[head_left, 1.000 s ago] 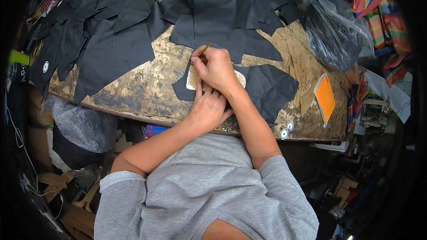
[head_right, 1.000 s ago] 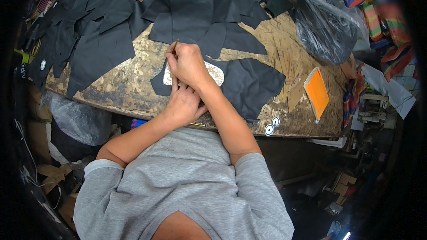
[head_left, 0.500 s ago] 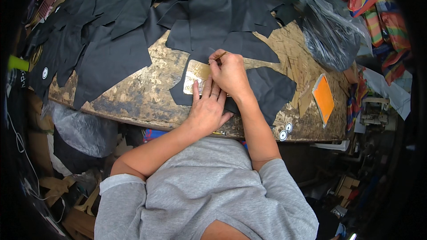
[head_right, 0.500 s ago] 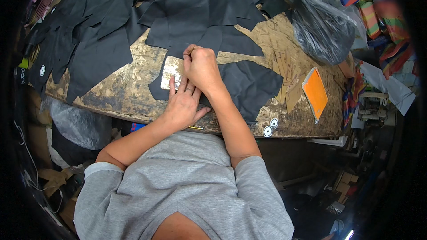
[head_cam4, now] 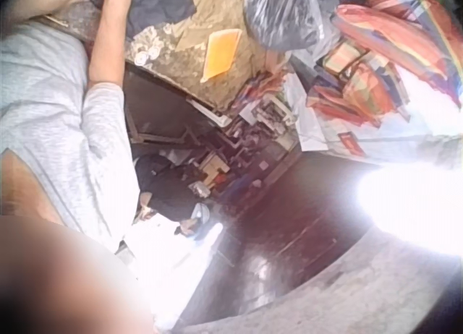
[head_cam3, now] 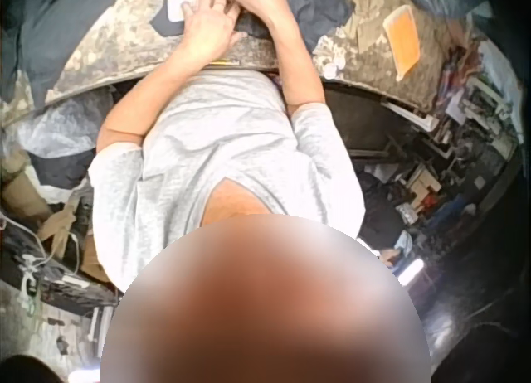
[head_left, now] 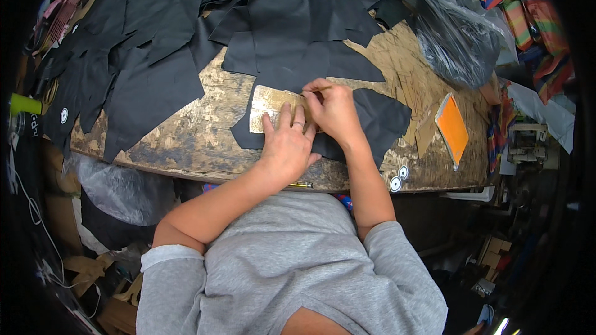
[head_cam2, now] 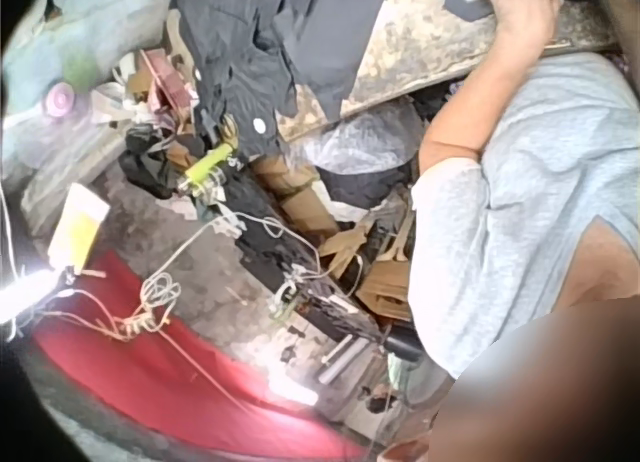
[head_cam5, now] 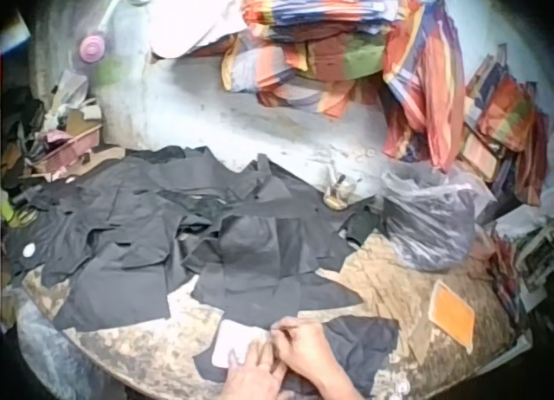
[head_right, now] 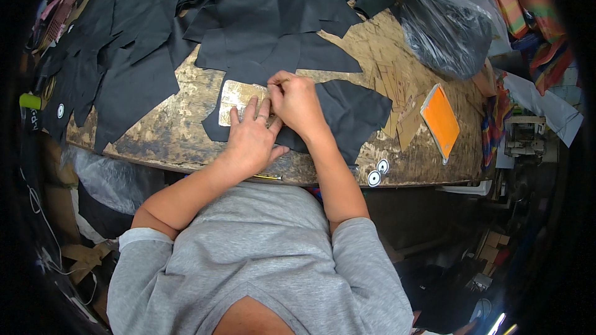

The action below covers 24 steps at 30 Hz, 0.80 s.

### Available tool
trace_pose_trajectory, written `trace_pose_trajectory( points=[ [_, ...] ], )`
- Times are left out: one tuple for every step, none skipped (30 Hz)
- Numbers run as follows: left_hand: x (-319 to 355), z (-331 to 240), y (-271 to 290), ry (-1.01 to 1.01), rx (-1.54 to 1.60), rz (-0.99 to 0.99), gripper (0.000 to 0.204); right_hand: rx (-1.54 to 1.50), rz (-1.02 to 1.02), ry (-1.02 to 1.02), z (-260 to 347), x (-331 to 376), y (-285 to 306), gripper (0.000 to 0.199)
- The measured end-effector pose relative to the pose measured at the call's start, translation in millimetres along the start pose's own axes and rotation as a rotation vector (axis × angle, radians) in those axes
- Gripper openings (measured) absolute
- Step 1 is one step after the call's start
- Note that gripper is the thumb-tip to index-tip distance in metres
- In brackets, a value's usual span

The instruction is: The person lays out black fabric pieces on a wooden table, places a cardboard pattern on the fabric, and uses a pencil to trace the pattern outline. The person briefly opens a notebook to check notes, then continues tracing additional fabric pieces with different pattern shapes.

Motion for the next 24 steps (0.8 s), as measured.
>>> trace_pose_trajectory(
  points=[
    [-2.1, 0.6, 3.4, -0.005, -0.034, 0.024, 0.058, 0.006, -0.033, 0.000, -1.2, 6.2, 6.9, 0.007],
    [-4.7, 1.3, 7.2, -0.013, -0.033, 0.050, 0.055, 0.032, -0.039, -0.032, -3.3, 13.1, 13.9, 0.007],
    [-7.9, 2.1, 11.0, -0.020, -0.036, 0.079, 0.051, 0.053, -0.046, -0.059, -4.9, 20.2, 21.1, 0.006],
    [-11.3, 3.3, 14.3, -0.024, -0.038, 0.123, 0.048, 0.083, -0.048, -0.110, -6.4, 27.6, 26.5, 0.006],
    [-16.2, 4.1, 17.9, -0.031, -0.052, 0.148, 0.040, 0.101, -0.058, -0.139, -6.4, 34.6, 29.3, 0.004],
    [-21.9, 5.6, 20.7, -0.054, -0.072, 0.193, 0.039, 0.122, -0.073, -0.055, -2.5, 40.3, 31.3, 0.005],
    [-28.3, 8.3, 23.2, -0.073, -0.085, 0.251, 0.039, 0.158, -0.075, -0.013, 1.2, 46.5, 32.5, 0.005],
    [-35.6, 10.9, 26.2, -0.096, -0.094, 0.285, 0.039, 0.192, -0.076, 0.038, 6.0, 52.1, 32.3, 0.005],
    [-42.6, 13.8, 29.0, -0.094, -0.024, 0.322, 0.040, 0.249, -0.036, 0.069, 10.4, 56.6, 29.0, 0.009],
    [-50.3, 15.3, 29.4, -0.130, -0.028, 0.405, 0.038, 0.302, 0.001, 0.097, 15.5, 60.9, 25.1, 0.011],
    [-58.7, 17.1, 30.2, -0.175, -0.037, 0.456, 0.037, 0.337, 0.030, 0.119, 20.6, 64.4, 21.1, 0.012],
    [-67.4, 19.1, 30.5, -0.220, -0.045, 0.506, 0.036, 0.370, 0.061, 0.137, 25.1, 66.3, 16.4, 0.013],
    [-76.5, 20.7, 31.5, -0.309, 0.012, 0.568, 0.034, 0.354, 0.052, 0.169, 29.4, 66.5, 11.5, 0.013],
    [-85.8, 22.2, 29.2, -0.317, 0.020, 0.718, 0.034, 0.337, 0.043, 0.197, 33.6, 65.8, 6.0, 0.013],
    [-93.5, 21.9, 25.6, -0.247, -0.006, 0.812, 0.041, 0.319, 0.032, 0.222, 37.7, 64.5, 0.5, 0.013],
    [-99.3, 23.1, 22.3, -0.158, -0.050, 0.893, 0.049, 0.274, 0.041, 0.236, 41.1, 62.6, -5.8, 0.012],
    [-100.8, 24.9, 21.2, -0.114, 0.050, 0.928, 0.056, 0.227, 0.050, 0.245, 44.3, 60.5, -12.2, 0.010],
    [-102.3, 26.1, 20.9, -0.060, 0.148, 0.946, 0.064, 0.178, 0.060, 0.258, 47.1, 57.9, -18.5, 0.009],
    [-103.5, 27.6, 21.4, -0.004, 0.241, 0.966, 0.072, 0.112, 0.070, 0.273, 48.9, 54.5, -23.9, 0.011],
    [-103.1, 28.7, 22.1, 0.010, 0.265, 0.971, 0.076, 0.044, 0.074, 0.285, 50.8, 51.9, -29.2, 0.011],
    [-103.2, 28.6, 22.9, 0.023, 0.284, 0.981, 0.080, -0.023, 0.078, 0.296, 52.7, 49.7, -34.3, 0.011],
    [-103.0, 28.5, 24.0, 0.034, 0.311, 0.990, 0.084, -0.089, 0.084, 0.307, 54.1, 47.6, -39.1, 0.011],
    [-101.8, 29.0, 24.2, 0.087, 0.357, 1.044, 0.087, -0.118, 0.084, 0.311, 54.3, 44.1, -44.6, 0.011],
    [-101.6, 29.0, 25.2, 0.085, 0.361, 1.046, 0.087, -0.146, 0.085, 0.307, 53.9, 41.1, -48.9, 0.011]
  ],
)
Point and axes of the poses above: each hand's wrist, its own x-axis away from the middle knuckle, its own y-axis out of the back of the hand, z = x × y, the point moved 3 cm from there along -x, towards the middle knuckle, and after that the axes turned 13 degrees about y, right-handed, at the moved point
